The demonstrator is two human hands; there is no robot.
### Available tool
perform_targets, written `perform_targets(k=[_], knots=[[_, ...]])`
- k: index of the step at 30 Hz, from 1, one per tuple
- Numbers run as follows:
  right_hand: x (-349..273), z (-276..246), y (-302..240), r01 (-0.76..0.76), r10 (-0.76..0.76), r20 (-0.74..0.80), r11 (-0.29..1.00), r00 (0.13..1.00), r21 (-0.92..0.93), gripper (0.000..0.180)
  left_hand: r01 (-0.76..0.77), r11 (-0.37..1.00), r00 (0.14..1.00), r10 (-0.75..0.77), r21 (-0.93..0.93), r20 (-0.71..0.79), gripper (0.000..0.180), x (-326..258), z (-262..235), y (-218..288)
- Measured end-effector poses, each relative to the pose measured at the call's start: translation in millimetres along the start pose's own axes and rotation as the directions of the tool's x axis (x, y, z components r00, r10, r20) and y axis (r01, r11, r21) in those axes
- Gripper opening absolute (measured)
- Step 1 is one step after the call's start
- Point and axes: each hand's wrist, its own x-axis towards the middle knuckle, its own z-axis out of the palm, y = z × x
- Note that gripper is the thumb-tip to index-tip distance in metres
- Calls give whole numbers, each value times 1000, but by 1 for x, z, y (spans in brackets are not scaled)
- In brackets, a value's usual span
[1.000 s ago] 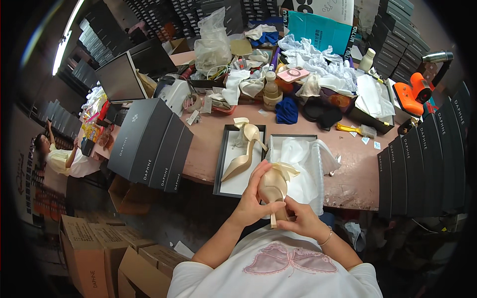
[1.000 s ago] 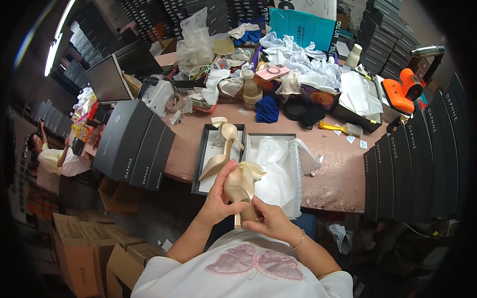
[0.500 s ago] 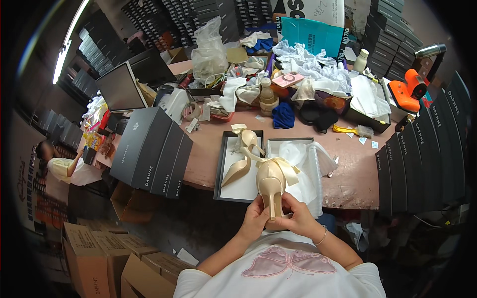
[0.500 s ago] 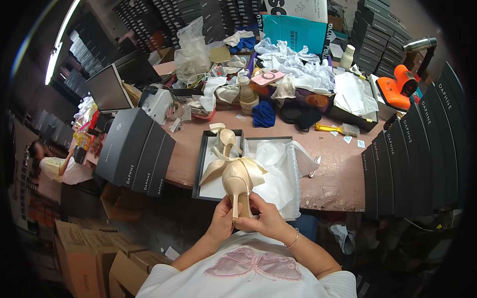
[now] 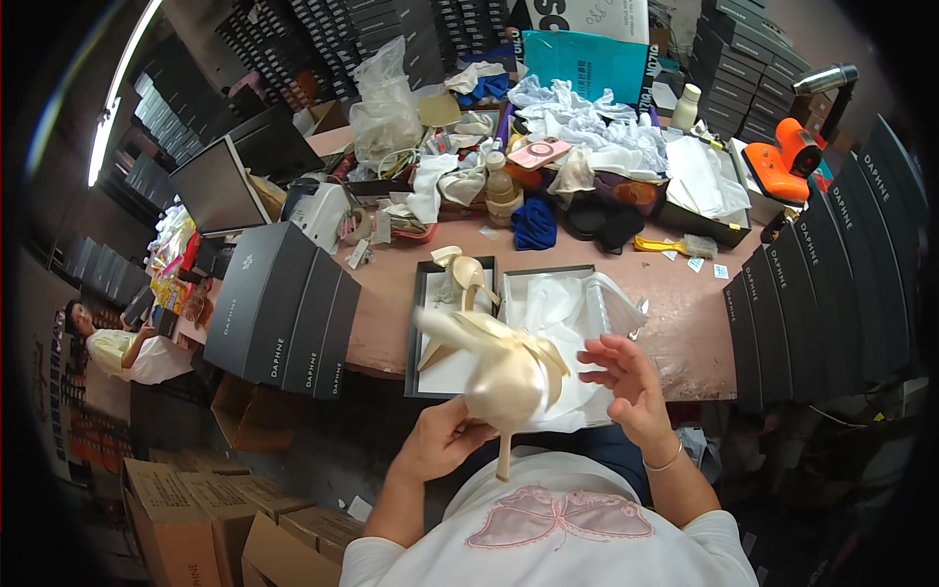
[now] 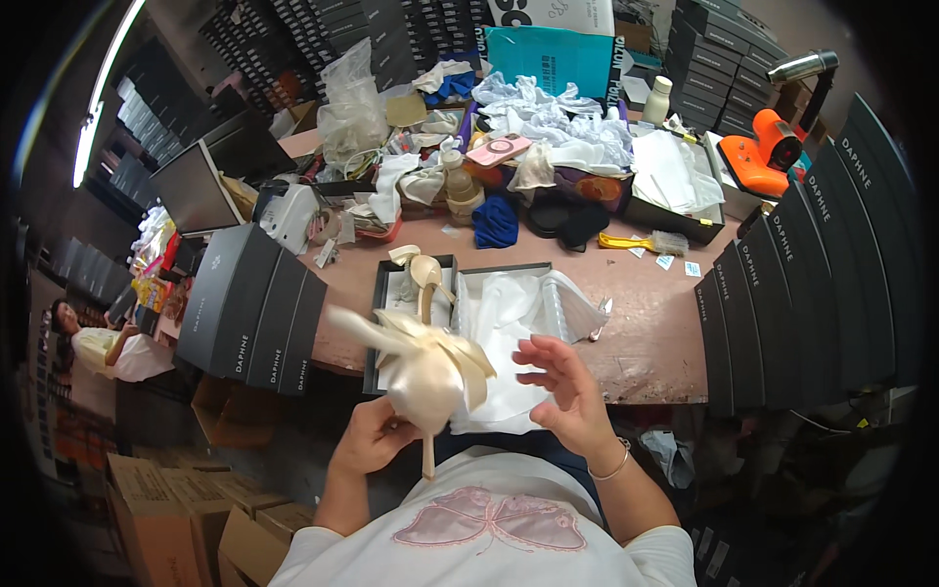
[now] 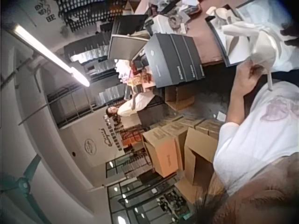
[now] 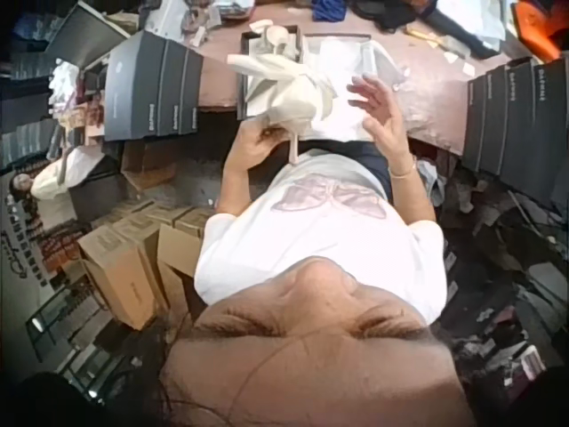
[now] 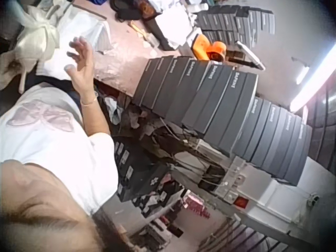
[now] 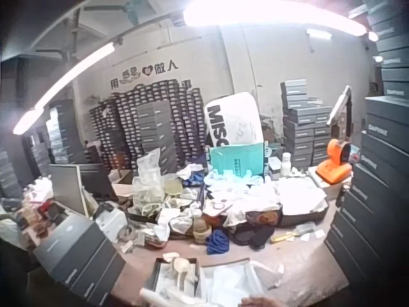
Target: Inspecting high-heel shoes and packing them into boxes at a manufacturing station.
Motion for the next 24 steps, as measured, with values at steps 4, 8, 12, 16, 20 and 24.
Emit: perform_targets(k=[4, 8, 12, 16, 20, 24], knots=[[-12, 11, 31, -499, 433, 329, 853, 839, 151, 90, -386, 726, 920, 257, 570, 295, 28, 16, 14, 10], [-36, -6, 52, -574, 504, 297, 782, 811, 241, 68, -497, 489, 856, 141, 717, 497, 27, 33, 21, 10], [-43, -49, 34, -347, 332, 105, 866, 938, 361, 51, -629, 282, 695, 622, 724, 361, 27, 100, 22, 33], [-53, -84, 5, -51, 35, -120, 989, 992, -136, 40, -64, 794, 971, 188, 605, -145, 36, 198, 1, -38], [-51, -75, -15, -45, -43, -150, 844, 988, -534, 36, 150, 747, 985, -57, 647, -163, 35, 256, 2, -122], [-57, -71, -8, 71, -201, -128, 757, 971, -649, 36, 331, 861, 943, -299, 386, -144, 23, 267, 17, -112]])
